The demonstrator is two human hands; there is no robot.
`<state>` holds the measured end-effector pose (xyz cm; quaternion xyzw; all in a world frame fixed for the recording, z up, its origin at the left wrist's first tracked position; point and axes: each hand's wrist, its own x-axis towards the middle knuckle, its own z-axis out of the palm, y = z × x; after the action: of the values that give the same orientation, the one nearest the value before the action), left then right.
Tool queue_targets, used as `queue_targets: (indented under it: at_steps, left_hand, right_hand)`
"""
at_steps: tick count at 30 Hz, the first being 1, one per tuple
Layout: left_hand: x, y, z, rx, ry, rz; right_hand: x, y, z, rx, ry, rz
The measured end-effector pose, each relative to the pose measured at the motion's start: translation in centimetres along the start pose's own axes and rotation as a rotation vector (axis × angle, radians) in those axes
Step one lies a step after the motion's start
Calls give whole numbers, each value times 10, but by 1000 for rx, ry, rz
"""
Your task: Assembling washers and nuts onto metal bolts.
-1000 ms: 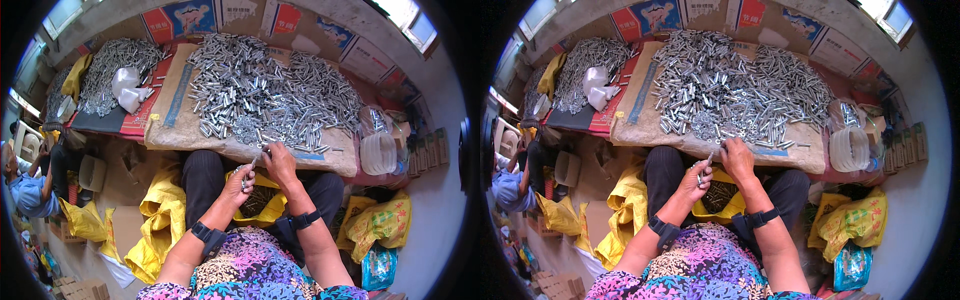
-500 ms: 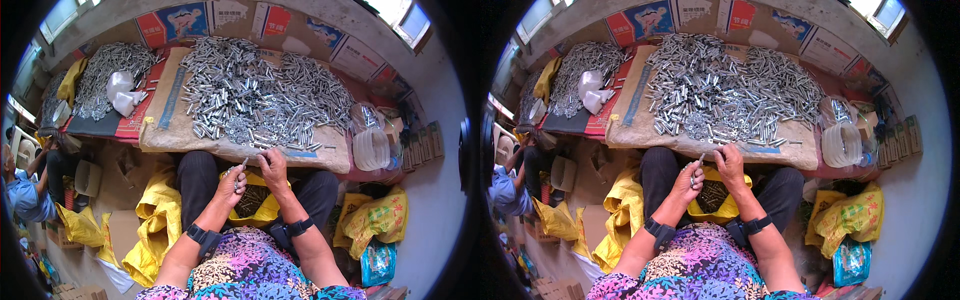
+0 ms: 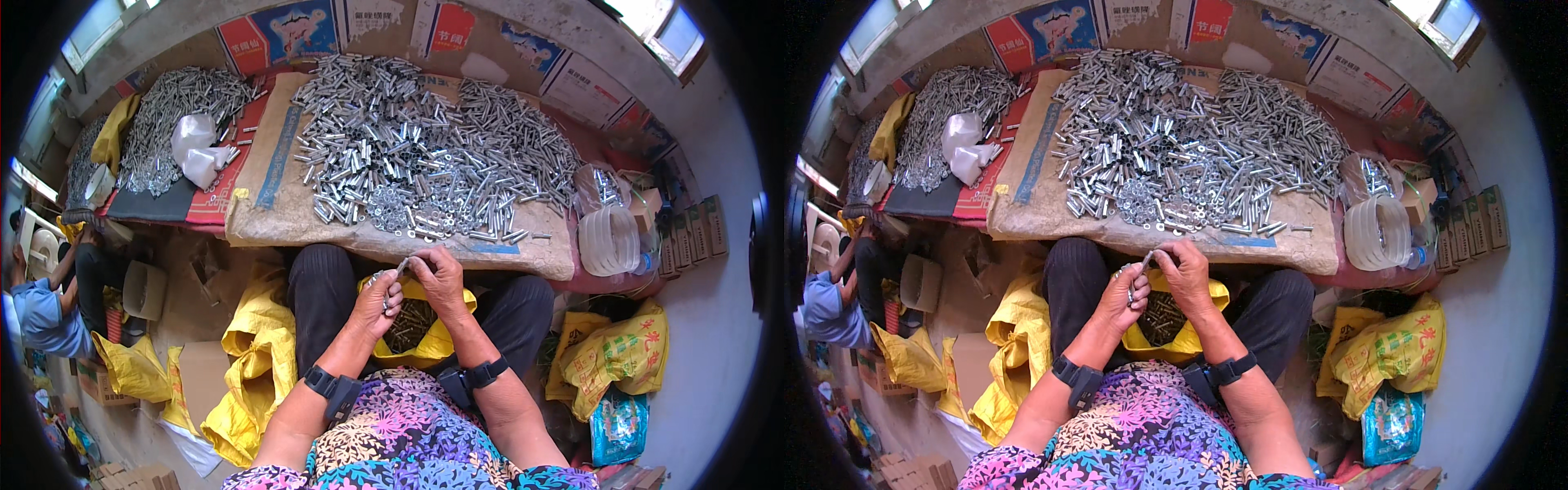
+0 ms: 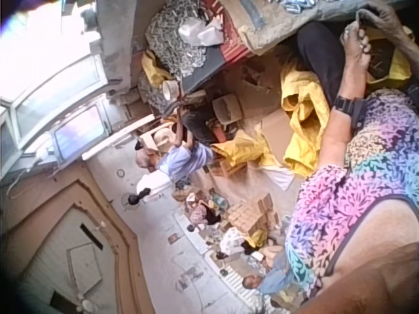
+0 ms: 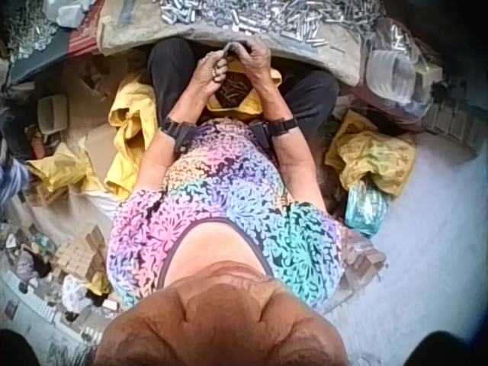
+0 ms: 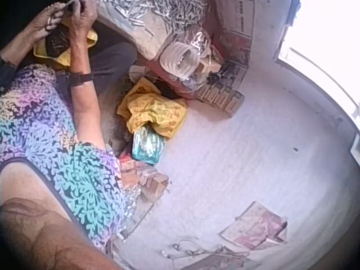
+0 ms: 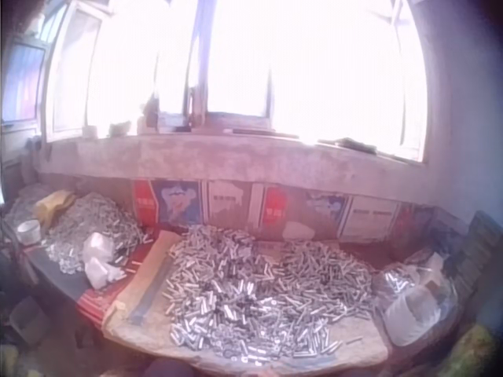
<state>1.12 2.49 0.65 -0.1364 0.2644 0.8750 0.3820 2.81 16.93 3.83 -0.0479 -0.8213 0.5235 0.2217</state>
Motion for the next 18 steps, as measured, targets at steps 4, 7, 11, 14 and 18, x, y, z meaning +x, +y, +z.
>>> queue_targets:
  at_steps: [4, 7, 11, 14, 18]
  left_hand:
    - [-1, 0, -1, 8, -3, -11]
    - [-2, 0, 0, 17, 13, -5]
    - [-3, 1, 0, 33, 15, 5]
    - [-4, 1, 2, 81, 15, -6]
    - [-4, 2, 0, 71, 3, -18]
  right_hand:
    - [0, 1, 1, 38, 15, 37]
    - [0, -4, 1, 20, -15, -2]
    - [-3, -7, 1, 1, -53, -61]
    - [-7, 2, 5, 146, -49, 91]
    - [-10, 9, 15, 431, -68, 300]
